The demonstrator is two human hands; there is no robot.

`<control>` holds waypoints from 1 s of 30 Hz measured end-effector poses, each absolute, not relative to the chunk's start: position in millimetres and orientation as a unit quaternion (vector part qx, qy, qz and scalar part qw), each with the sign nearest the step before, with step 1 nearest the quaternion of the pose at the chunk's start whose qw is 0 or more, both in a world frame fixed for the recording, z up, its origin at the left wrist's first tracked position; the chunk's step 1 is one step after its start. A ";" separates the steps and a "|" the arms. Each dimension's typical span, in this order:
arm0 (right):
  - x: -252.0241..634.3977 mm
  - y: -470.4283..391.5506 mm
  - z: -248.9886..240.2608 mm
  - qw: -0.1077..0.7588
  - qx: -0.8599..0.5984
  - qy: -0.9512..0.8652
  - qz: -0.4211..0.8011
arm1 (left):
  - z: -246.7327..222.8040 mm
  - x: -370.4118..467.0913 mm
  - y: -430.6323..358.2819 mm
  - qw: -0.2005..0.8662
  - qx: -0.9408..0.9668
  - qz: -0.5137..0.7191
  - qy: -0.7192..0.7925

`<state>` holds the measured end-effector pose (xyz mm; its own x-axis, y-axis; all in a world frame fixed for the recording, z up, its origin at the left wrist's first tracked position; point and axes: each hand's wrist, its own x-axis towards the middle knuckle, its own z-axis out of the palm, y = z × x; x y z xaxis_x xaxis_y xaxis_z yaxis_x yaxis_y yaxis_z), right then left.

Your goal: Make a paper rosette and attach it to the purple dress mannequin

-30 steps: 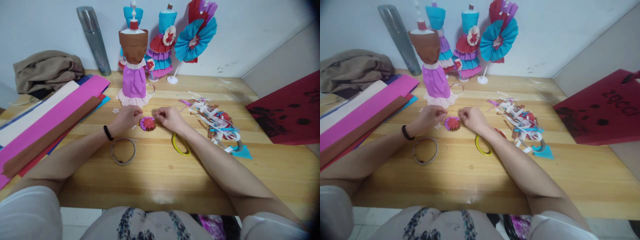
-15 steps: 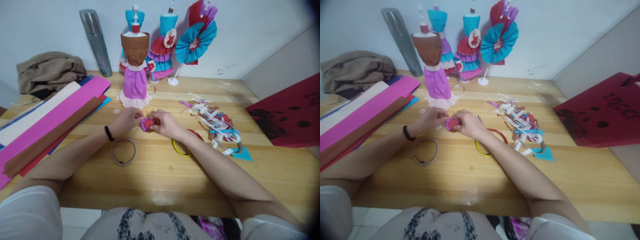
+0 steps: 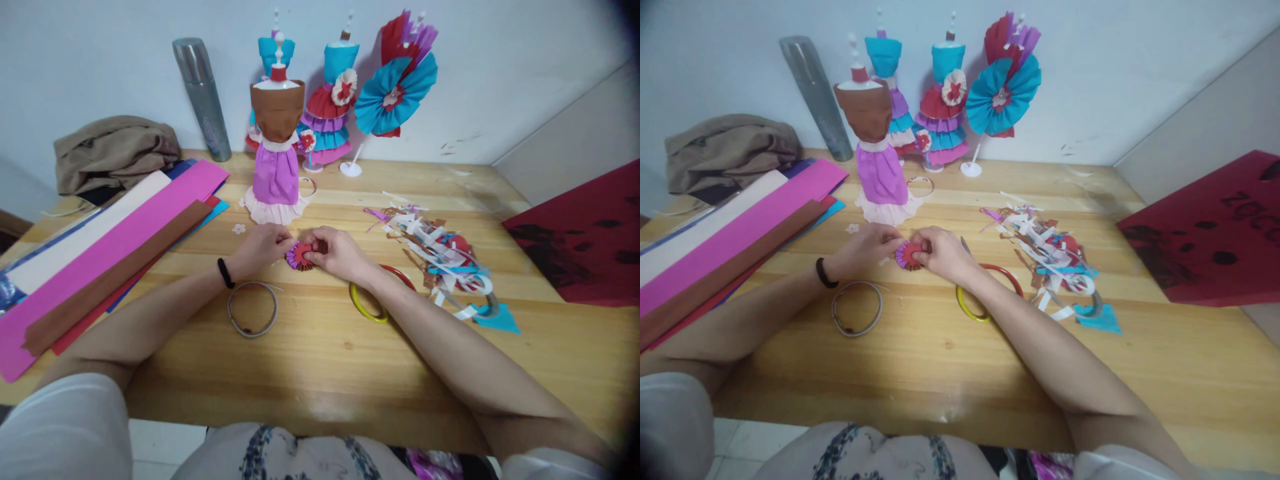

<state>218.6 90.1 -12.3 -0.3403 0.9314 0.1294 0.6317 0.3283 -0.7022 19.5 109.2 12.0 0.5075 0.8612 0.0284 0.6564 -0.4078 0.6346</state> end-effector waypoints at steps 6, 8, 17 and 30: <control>222.6 94.0 -2.9 0.312 -0.543 -0.719 0.303 | 11.9 18.5 109.2 0.285 0.822 0.183 0.458; 227.2 98.1 -0.5 0.331 -0.552 -0.700 0.310 | 14.4 17.7 108.8 0.296 0.817 0.180 0.460; 244.1 172.9 13.3 0.316 -0.598 -0.710 0.194 | 23.7 19.1 110.7 0.263 0.836 0.176 0.448; 239.0 240.3 -3.4 0.268 -0.605 -0.738 0.132 | 32.7 -5.9 120.8 0.239 0.871 0.036 0.428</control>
